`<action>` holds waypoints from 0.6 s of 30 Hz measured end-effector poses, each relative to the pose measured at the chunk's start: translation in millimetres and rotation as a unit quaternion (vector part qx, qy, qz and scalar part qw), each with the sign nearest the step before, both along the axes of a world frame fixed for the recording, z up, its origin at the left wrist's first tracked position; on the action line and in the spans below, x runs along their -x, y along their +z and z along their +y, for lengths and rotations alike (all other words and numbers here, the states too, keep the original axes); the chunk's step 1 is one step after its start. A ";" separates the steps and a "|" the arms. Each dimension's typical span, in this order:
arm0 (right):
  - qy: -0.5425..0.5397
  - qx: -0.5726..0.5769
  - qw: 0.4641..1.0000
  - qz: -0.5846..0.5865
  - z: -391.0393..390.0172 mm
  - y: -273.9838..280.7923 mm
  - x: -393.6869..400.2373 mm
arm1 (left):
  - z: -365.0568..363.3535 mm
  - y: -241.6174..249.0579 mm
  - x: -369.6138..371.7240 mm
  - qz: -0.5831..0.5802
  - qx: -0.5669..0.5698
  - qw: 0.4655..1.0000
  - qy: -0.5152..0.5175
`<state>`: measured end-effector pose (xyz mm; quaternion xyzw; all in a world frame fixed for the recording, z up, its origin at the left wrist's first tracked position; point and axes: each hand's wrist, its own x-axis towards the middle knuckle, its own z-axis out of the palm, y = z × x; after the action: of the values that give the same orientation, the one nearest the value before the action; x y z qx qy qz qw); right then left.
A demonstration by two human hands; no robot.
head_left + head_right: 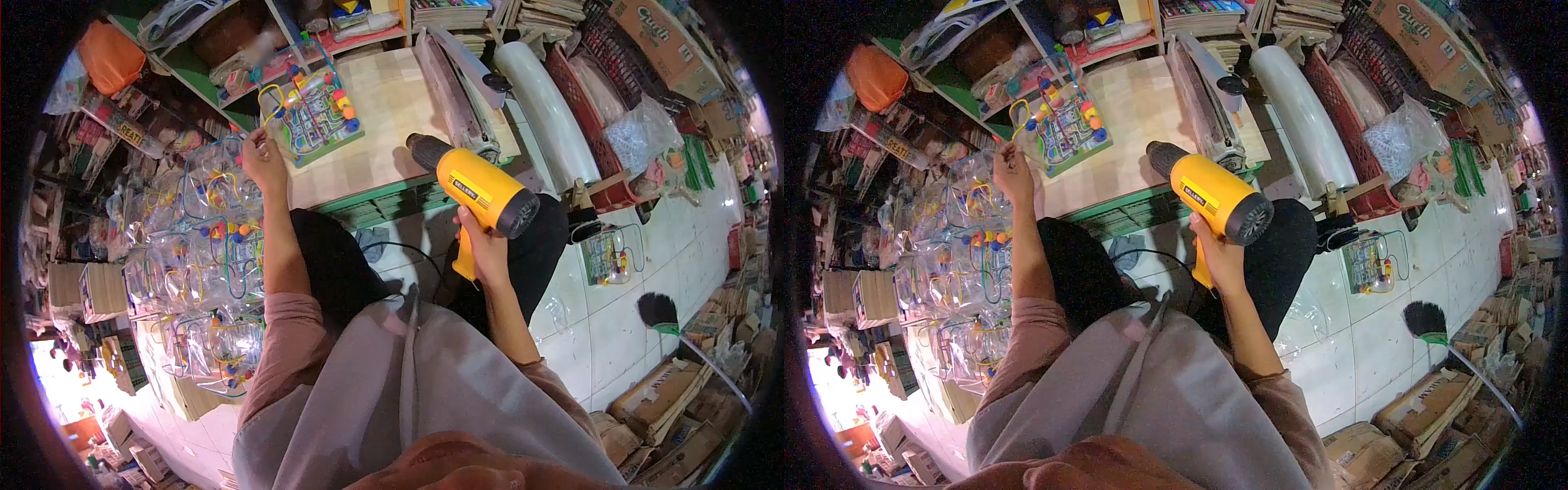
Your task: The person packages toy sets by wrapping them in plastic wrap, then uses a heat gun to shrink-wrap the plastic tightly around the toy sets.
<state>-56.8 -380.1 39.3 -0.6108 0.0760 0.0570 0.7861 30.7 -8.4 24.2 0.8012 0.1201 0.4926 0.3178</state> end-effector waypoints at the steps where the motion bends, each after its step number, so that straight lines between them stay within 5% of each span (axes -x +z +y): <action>1: 0.000 0.002 1.000 0.001 0.4 -8.5 -0.5 | 3.0 -0.9 -0.4 -0.013 0.025 1.000 0.010; 8: 0.085 0.175 0.960 -0.201 27.3 -17.4 -36.7 | -1.4 11.3 2.0 -0.041 0.108 0.993 -0.012; 11: 0.081 0.371 0.866 -0.325 53.7 -23.1 -68.2 | -0.5 23.6 -3.7 -0.082 0.104 0.991 -0.012; 14: 0.086 0.516 0.799 -0.298 86.3 -39.0 -97.3 | -4.2 33.5 -10.7 -0.113 0.144 0.983 -0.019; 18: 0.080 0.591 0.736 -0.320 104.7 -57.2 -127.8 | -7.3 31.0 -15.9 -0.119 0.153 0.981 -0.004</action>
<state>71.0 -275.4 -17.9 -0.9386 -0.2109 -0.1355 0.2370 46.6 -15.7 55.2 0.6795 0.1521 0.5586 0.4506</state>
